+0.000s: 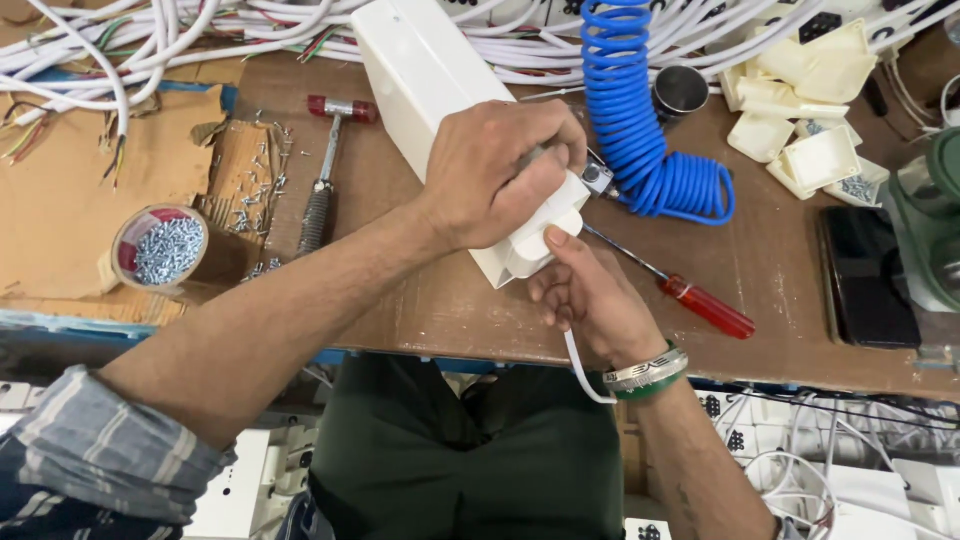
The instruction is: The person works at a workbench assembling white electrical enclosure boxes. They fit a white cable into a gland on the underside of a box, hold a small white cover plate against the box and drive its screws with a red-handled screwdriver, use a powered screwdriver on the box's internal components, and place the finished box onto a stack of similar boxes on the floor.
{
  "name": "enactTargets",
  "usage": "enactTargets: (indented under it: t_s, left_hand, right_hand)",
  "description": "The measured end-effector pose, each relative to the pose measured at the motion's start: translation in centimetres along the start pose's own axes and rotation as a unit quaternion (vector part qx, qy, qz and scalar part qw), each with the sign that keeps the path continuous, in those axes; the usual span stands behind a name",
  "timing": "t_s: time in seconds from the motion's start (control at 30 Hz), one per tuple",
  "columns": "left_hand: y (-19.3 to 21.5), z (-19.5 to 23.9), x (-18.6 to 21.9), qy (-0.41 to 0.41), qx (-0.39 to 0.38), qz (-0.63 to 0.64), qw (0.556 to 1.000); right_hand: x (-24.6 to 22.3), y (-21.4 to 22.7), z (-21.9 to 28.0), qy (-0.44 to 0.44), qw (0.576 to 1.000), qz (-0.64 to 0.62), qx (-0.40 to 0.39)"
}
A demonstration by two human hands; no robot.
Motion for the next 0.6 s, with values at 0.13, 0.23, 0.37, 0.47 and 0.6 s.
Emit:
enactTargets:
  t_s: [0.13, 0.23, 0.37, 0.47, 0.6]
  left_hand:
    - [0.2, 0.3, 0.1, -0.007, 0.000, -0.002, 1.000]
    - [0.2, 0.5, 0.1, 0.001, -0.004, -0.003, 1.000]
    - [0.4, 0.6, -0.1, 0.002, -0.011, 0.005, 1.000]
    - [0.8, 0.7, 0.0, 0.014, -0.020, 0.020, 1.000]
    - [0.6, 0.5, 0.0, 0.024, -0.021, 0.029, 0.999]
  right_hand:
    - [0.5, 0.4, -0.3, 0.027, 1.000, 0.001, -0.011]
    - [0.7, -0.1, 0.0, 0.027, 1.000, 0.007, -0.002]
    - [1.4, 0.0, 2.5, 0.074, 0.966, 0.221, 0.116]
    - [0.2, 0.8, 5.7, 0.161, 0.798, 0.525, 0.250]
    - [1.8, 7.1, 10.4, 0.120, 0.512, 0.772, 0.357]
Point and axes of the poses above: each hand's wrist, its own z-axis away from the middle knuckle, its own y-axis out of the back of the hand, x = y × z, the point moved 2 cm from there along -z, towards the middle knuckle, and after that the axes turned 12 degrees about -x, right-handed, at the moved point
